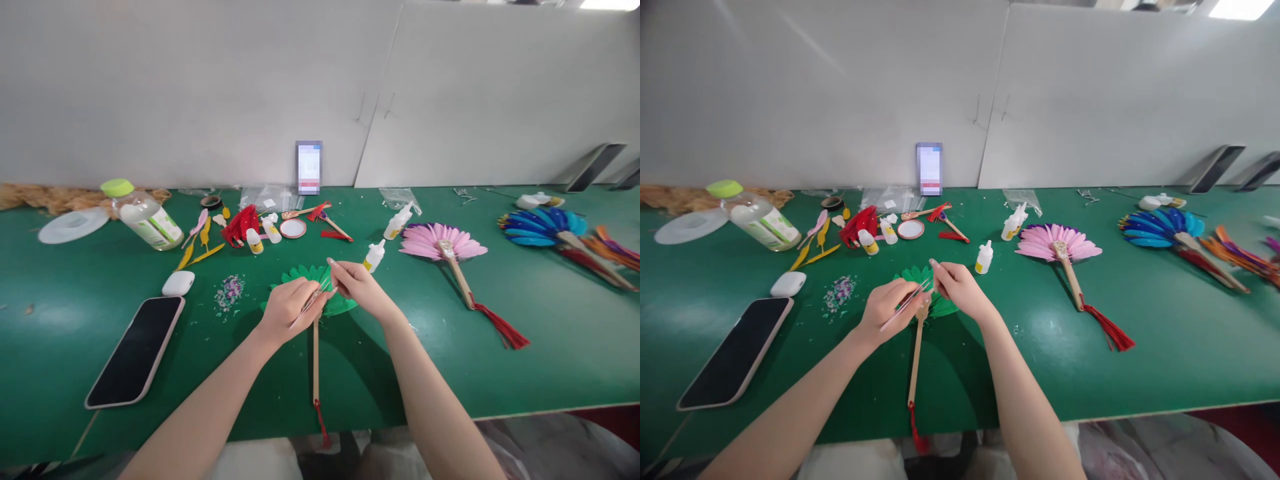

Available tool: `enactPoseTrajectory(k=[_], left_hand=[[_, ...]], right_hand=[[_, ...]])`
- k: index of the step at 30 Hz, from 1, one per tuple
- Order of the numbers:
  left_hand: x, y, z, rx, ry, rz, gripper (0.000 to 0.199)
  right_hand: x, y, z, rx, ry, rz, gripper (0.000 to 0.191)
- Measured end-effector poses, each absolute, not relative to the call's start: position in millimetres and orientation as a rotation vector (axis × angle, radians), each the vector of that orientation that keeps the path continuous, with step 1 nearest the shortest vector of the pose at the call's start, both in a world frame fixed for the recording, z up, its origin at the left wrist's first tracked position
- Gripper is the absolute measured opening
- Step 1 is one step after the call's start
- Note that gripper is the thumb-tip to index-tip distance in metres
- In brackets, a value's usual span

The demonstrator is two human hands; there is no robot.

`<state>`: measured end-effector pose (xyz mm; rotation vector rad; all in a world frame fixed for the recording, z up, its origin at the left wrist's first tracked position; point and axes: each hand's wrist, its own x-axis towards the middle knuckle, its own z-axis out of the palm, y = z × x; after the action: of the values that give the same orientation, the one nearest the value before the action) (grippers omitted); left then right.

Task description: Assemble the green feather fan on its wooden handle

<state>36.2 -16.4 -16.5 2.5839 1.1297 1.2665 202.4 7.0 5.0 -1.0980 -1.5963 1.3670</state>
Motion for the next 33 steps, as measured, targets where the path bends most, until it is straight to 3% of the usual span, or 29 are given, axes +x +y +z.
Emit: enactPoseTrajectory(k=[25, 29, 33], left_hand=[[38, -18, -11, 2.55, 1.053, 1.123, 0.016], [38, -23, -1, 2.259, 1.107, 1.211, 0.017], [44, -28, 22, 1.474, 1.073, 1.265, 0.025]], right_hand=[[214, 9, 3, -0.925, -1.515, 1.828, 0.044], [220, 10, 8, -0.975, -1.505, 1.757, 0.047], [233, 2, 26, -1.006, -1.468, 1.586, 0.042]])
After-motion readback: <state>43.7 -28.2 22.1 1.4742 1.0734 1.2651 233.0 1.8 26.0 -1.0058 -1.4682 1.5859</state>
